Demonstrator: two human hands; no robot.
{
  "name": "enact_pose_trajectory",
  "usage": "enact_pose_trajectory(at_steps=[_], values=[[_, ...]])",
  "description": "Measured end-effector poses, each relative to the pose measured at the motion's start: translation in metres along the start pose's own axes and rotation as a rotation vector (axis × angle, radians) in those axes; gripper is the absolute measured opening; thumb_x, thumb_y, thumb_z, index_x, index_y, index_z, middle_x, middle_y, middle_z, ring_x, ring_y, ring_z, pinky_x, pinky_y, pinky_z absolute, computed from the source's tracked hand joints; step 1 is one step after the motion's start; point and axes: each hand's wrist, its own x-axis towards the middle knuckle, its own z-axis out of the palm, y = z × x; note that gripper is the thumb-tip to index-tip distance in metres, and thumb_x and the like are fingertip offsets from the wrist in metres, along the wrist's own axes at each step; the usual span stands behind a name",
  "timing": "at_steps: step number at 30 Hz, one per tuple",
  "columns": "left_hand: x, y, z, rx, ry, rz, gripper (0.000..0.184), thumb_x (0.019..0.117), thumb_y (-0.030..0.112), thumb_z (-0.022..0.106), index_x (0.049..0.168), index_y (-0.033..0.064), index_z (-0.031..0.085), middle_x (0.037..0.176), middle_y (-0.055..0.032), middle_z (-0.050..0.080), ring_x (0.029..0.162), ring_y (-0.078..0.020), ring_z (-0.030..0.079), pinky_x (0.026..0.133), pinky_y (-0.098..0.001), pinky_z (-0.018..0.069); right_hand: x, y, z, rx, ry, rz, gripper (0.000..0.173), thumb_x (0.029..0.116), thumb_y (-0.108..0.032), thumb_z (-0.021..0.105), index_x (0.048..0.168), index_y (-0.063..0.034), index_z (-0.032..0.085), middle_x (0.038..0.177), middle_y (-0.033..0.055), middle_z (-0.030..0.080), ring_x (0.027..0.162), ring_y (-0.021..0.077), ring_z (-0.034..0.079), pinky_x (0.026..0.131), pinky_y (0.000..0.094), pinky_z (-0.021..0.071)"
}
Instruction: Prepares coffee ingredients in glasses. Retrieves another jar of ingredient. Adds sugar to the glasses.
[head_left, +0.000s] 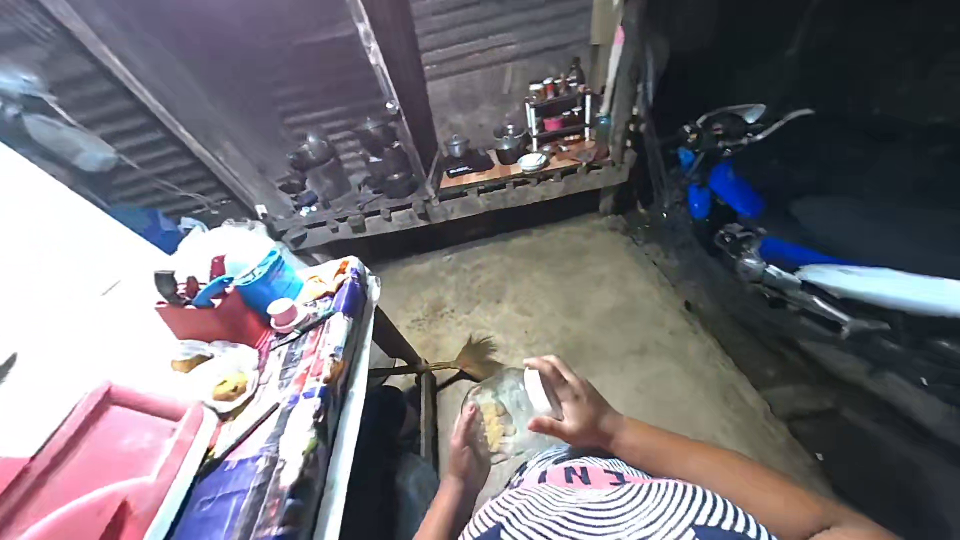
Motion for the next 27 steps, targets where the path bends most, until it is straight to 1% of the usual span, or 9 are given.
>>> enact_pose_trajectory(at_steps=[4,6,8,12,14,16,18,22,27], values=[[0.090,0.003,0.055,0.158,-0.032,-0.101,0.051,0.1077,0.024,0.038,0.154,0.0044,0.028,0.114,-0.0124,0.064,0.091,-0.0156,0.067,0.079,-0.0340,0.0585,0.056,0.068,-0.048,0.318,-0.018,0.283,0.094,0.0796,-0.052,0.077,0.151,-0.0008,0.043,0.144,0.0182,0.054,0.124,0.0205,0.060,0.102,0.0389,0.0525],[0.127,0.012,0.075,0.269,-0.077,-0.115,0.059,0.1051,0.027,0.045,0.156,0.0053,0.025,0.123,-0.0165,0.061,0.099,-0.0194,0.066,0.086,-0.0394,0.0570,0.085,0.096,-0.063,0.617,-0.050,0.487,0.111,0.0693,-0.043,0.082,0.158,-0.0062,0.027,0.138,0.0122,0.056,0.111,0.0152,0.065,0.087,0.0337,0.0591],[0.153,0.013,0.083,0.348,-0.068,-0.179,0.063,0.1050,0.033,0.048,0.157,0.0079,0.024,0.127,-0.0193,0.059,0.103,-0.0233,0.063,0.089,-0.0437,0.0544,0.103,0.125,-0.064,0.829,-0.104,0.665,0.112,0.0667,-0.031,0.082,0.158,-0.0161,0.019,0.127,0.0120,0.061,0.093,0.0238,0.072,0.064,0.0415,0.0639],[0.174,0.009,0.080,0.282,0.069,-0.358,0.064,0.1086,0.047,0.040,0.162,0.0220,0.017,0.138,-0.0255,0.053,0.106,-0.0391,0.064,0.080,-0.0570,0.0555,0.147,0.193,-0.053,0.984,-0.272,0.756,0.091,0.0748,-0.027,0.070,0.152,-0.0160,0.024,0.106,0.0102,0.072,0.074,0.0218,0.074,0.053,0.0358,0.0606],[0.160,0.010,0.065,0.427,0.205,-0.323,0.070,0.1066,0.041,0.051,0.163,0.0167,0.018,0.155,-0.0261,0.039,0.124,-0.0439,0.057,0.090,-0.0625,0.0518,0.160,0.206,-0.047,0.938,-0.387,0.784,0.077,0.0841,-0.021,0.058,0.152,-0.0160,0.022,0.102,0.0073,0.071,0.070,0.0162,0.072,0.052,0.0316,0.0593],[0.141,0.025,0.040,0.729,0.439,-0.233,0.080,0.0984,0.037,0.067,0.162,0.0127,0.025,0.165,-0.0240,0.023,0.142,-0.0417,0.043,0.110,-0.0582,0.0434,0.173,0.212,-0.042,0.836,-0.459,0.788,0.075,0.0927,-0.012,0.052,0.158,-0.0159,0.017,0.108,0.0084,0.064,0.072,0.0142,0.069,0.055,0.0312,0.0591],[0.107,0.049,0.006,0.918,0.736,-0.169,0.082,0.0954,0.040,0.070,0.161,0.0124,0.028,0.168,-0.0242,0.009,0.148,-0.0432,0.034,0.115,-0.0562,0.0389,0.183,0.219,-0.031,0.752,-0.498,0.815,0.071,0.0962,-0.008,0.051,0.158,-0.0133,0.015,0.108,0.0081,0.060,0.073,0.0114,0.067,0.058,0.0309,0.0591],[0.005,0.092,-0.089,1.093,1.356,-0.024,0.079,0.0935,0.040,0.072,0.157,0.0073,0.037,0.166,-0.0284,0.012,0.147,-0.0490,0.032,0.113,-0.0617,0.0385,0.200,0.229,0.014,0.594,-0.533,0.788,0.062,0.1005,-0.006,0.051,0.154,-0.0046,0.020,0.105,0.0070,0.056,0.075,0.0024,0.061,0.066,0.0229,0.0551],[-0.148,0.152,-0.181,1.373,1.893,0.144,0.086,0.0814,0.040,0.083,0.150,0.0023,0.046,0.154,-0.0373,0.034,0.142,-0.0573,0.031,0.115,-0.0692,0.0293,0.210,0.229,0.078,0.487,-0.523,0.783,0.079,0.0915,-0.011,0.074,0.156,-0.0083,0.029,0.122,0.0230,0.063,0.092,0.0267,0.066,0.074,0.0457,0.0570]])
